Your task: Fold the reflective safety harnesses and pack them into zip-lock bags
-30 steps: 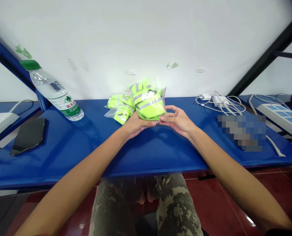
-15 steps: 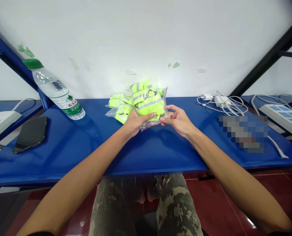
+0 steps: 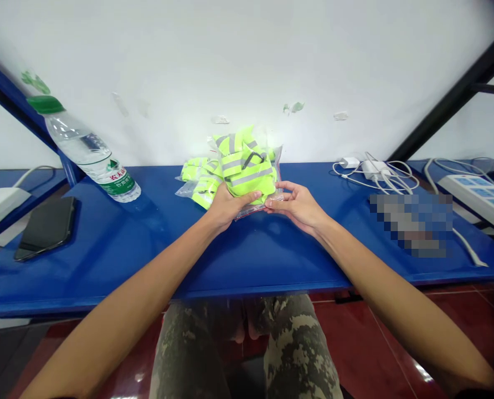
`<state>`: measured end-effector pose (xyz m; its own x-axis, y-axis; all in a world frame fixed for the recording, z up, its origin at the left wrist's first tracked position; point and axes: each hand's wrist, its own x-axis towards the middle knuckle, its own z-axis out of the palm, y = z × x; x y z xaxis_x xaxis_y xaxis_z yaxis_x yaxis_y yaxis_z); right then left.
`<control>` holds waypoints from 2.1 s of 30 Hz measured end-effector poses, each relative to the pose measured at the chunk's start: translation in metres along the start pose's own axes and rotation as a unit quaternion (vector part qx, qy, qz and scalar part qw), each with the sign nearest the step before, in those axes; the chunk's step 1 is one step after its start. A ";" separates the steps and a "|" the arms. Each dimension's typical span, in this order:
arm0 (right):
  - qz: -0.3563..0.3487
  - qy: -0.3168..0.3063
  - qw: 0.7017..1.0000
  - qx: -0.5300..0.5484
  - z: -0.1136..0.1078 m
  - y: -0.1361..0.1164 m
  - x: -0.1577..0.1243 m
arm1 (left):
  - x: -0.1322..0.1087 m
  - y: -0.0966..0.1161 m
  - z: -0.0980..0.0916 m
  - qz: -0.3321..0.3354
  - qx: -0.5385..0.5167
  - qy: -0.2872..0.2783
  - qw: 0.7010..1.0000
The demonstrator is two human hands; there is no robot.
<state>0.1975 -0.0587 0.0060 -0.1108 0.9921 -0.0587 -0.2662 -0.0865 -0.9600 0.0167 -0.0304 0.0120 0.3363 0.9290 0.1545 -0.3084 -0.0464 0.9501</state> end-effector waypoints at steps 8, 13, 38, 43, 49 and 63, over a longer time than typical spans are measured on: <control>-0.044 -0.034 0.998 -0.039 -0.002 0.000 0.001 | -0.004 0.011 -0.001 -0.035 0.003 -0.096 0.995; -0.060 -0.042 0.996 -0.042 -0.002 -0.002 0.000 | -0.004 0.013 -0.003 -0.035 0.048 -0.124 0.990; -0.085 -0.016 0.996 -0.030 -0.003 -0.002 0.000 | -0.006 0.015 -0.001 -0.110 0.034 -0.086 0.990; -0.075 -0.012 0.997 -0.013 0.001 -0.006 -0.002 | -0.006 0.014 -0.002 -0.120 0.036 -0.102 0.987; -0.057 -0.006 0.998 -0.003 0.000 -0.010 -0.004 | -0.005 0.015 -0.007 -0.156 0.028 -0.139 0.978; -0.019 0.039 0.999 0.029 -0.009 -0.011 0.002 | 0.002 0.023 -0.026 -0.266 0.041 -0.151 0.951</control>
<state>0.2089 -0.0547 0.0142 -0.0260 0.9986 -0.0463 -0.3237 -0.0523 -0.9447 -0.0126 -0.0200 0.0271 0.6694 0.6820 -0.2945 0.0430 0.3601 0.9319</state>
